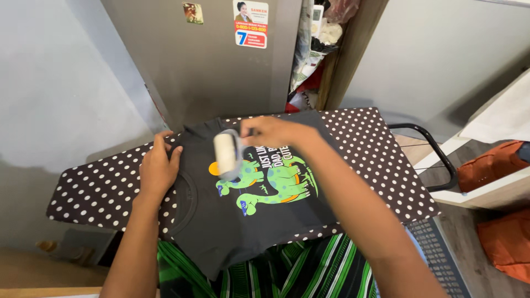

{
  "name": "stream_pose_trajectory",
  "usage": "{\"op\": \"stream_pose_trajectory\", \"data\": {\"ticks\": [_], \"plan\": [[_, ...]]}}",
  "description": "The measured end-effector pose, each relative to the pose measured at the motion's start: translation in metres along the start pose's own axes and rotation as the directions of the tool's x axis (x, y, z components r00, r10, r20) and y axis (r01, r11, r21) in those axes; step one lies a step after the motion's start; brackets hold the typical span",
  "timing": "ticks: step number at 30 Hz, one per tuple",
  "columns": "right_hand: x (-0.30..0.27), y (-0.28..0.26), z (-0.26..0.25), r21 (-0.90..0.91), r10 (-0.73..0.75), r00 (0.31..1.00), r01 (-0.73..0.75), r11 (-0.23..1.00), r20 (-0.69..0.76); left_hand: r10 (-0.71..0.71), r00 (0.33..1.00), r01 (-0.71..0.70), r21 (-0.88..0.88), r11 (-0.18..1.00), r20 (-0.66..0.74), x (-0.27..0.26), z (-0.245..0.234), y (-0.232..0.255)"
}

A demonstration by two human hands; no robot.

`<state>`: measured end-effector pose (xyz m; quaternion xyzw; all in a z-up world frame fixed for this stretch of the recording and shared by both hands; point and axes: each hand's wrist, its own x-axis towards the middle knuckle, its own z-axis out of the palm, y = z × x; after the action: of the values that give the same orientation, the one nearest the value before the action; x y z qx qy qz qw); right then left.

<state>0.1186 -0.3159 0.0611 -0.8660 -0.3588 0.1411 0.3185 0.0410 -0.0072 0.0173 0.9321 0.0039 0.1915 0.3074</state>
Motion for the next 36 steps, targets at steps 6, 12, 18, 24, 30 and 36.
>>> {"op": "stream_pose_trajectory", "data": {"ticks": [6, 12, 18, 24, 30, 36], "plan": [[-0.006, 0.023, 0.0, 0.177, -0.04, 0.999, 0.034, 0.984, 0.033, -0.054, 0.992, 0.085, -0.284, 0.955, 0.113, 0.0, -0.013, -0.012], [-0.115, 0.059, -0.088, -0.101, 0.408, 0.907, -0.398, 0.912, 0.107, -0.054, 0.984, 0.129, -0.475, 0.87, 0.169, 0.001, -0.013, -0.023], [-0.198, 0.068, -0.129, -0.123, 0.729, 0.684, -0.722, 0.68, 0.014, -0.028, 0.989, 0.108, -0.569, 0.815, 0.147, 0.001, -0.006, -0.024], [-0.163, 0.064, -0.117, -0.207, 0.574, 0.818, -0.554, 0.806, 0.048, -0.118, 0.968, 0.207, -0.436, 0.876, 0.223, -0.001, -0.008, -0.024], [-0.047, 0.021, -0.061, -0.106, 0.18, 0.968, -0.164, 0.981, 0.175, -0.032, 0.991, 0.099, -0.536, 0.839, 0.132, 0.001, 0.0, -0.035], [0.043, -0.041, 0.015, 0.03, 0.122, 0.976, -0.129, 0.991, 0.18, -0.021, 0.996, 0.061, -0.451, 0.89, 0.092, 0.003, 0.0, -0.033]]}}
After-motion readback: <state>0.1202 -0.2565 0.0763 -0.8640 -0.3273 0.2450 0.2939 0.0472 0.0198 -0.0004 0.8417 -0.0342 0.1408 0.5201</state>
